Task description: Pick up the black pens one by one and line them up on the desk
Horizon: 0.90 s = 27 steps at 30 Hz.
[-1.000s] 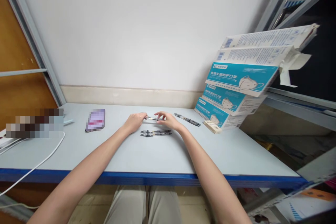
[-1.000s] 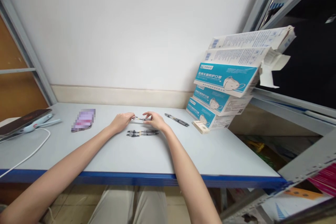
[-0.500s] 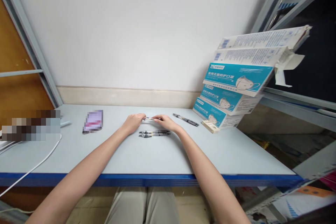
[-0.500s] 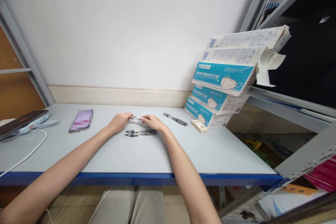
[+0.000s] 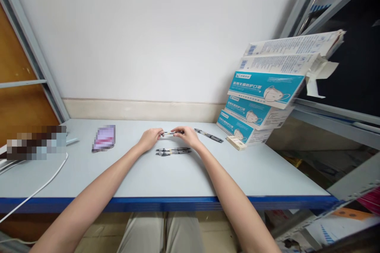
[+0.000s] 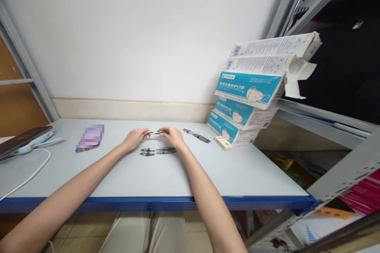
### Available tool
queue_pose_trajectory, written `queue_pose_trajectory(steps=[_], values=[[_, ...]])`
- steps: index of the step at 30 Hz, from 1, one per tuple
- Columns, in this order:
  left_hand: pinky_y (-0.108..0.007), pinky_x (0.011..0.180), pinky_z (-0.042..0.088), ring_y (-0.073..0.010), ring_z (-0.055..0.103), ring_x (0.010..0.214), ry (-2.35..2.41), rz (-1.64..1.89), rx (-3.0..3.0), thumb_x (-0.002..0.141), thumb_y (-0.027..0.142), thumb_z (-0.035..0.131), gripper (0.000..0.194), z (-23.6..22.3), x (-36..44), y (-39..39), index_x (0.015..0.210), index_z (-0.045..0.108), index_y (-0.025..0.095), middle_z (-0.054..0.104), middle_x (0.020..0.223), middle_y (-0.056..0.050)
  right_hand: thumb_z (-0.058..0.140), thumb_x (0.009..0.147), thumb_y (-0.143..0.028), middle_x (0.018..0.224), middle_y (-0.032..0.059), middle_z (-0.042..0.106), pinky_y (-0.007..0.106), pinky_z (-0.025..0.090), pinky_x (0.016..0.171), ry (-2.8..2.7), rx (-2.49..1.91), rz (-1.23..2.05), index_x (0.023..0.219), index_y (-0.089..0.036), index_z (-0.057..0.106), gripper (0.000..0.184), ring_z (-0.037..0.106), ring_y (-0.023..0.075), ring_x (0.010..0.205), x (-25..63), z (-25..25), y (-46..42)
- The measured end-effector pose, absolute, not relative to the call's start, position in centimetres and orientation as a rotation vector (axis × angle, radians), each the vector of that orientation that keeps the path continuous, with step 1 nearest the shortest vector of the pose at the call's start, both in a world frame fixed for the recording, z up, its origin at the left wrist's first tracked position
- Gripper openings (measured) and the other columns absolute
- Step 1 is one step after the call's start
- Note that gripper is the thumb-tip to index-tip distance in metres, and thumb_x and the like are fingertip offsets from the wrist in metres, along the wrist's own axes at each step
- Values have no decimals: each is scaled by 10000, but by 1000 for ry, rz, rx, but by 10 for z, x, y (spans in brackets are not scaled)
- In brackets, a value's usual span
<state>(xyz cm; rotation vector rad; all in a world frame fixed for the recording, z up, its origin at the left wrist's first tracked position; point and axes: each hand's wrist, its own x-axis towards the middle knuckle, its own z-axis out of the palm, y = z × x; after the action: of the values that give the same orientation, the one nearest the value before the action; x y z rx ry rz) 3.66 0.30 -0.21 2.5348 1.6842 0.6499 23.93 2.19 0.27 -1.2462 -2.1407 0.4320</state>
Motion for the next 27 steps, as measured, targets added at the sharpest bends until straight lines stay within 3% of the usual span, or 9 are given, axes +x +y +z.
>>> queue_pose_trajectory(steps=[3,7,10,15,20,27], values=[[-226,616,353,-148,567,704,1693,650,2516,857,223,289,319,-1,36,3,849,607,213,648,760,-15,540,795,-327,868,-13,689,259,388,736,-2129,-1255,446,994,-282,664,239,584,170,843,239,2,23],[-234,644,350,-165,580,801,1703,626,2659,825,166,328,280,-5,34,3,898,590,228,660,900,-25,481,827,-368,730,11,672,245,370,653,-2222,-1305,505,776,-202,709,286,565,154,710,241,0,27],[-238,648,349,-173,584,828,1684,569,2730,825,156,324,276,-7,31,4,917,573,232,658,942,-24,588,759,-294,800,-2,678,240,366,663,-2245,-1296,475,824,-230,699,144,556,146,725,243,-2,29],[-241,650,352,-176,583,806,1760,588,2710,804,136,345,260,-6,25,6,904,566,230,659,927,-27,564,764,-177,953,-6,634,263,372,759,-2183,-1213,341,1079,-285,596,334,561,144,803,247,-4,30],[-232,637,341,-162,574,772,1718,605,2680,771,110,350,273,-4,22,6,878,576,219,658,875,-26,494,819,-177,973,24,616,290,358,812,-2254,-1193,267,927,-264,664,219,555,174,894,248,-3,31],[-221,619,336,-145,556,679,1627,710,2572,824,189,339,260,0,22,6,840,598,210,641,748,-6,499,810,-178,938,45,616,288,377,787,-2219,-1168,331,894,-217,669,193,554,170,844,256,3,30]])
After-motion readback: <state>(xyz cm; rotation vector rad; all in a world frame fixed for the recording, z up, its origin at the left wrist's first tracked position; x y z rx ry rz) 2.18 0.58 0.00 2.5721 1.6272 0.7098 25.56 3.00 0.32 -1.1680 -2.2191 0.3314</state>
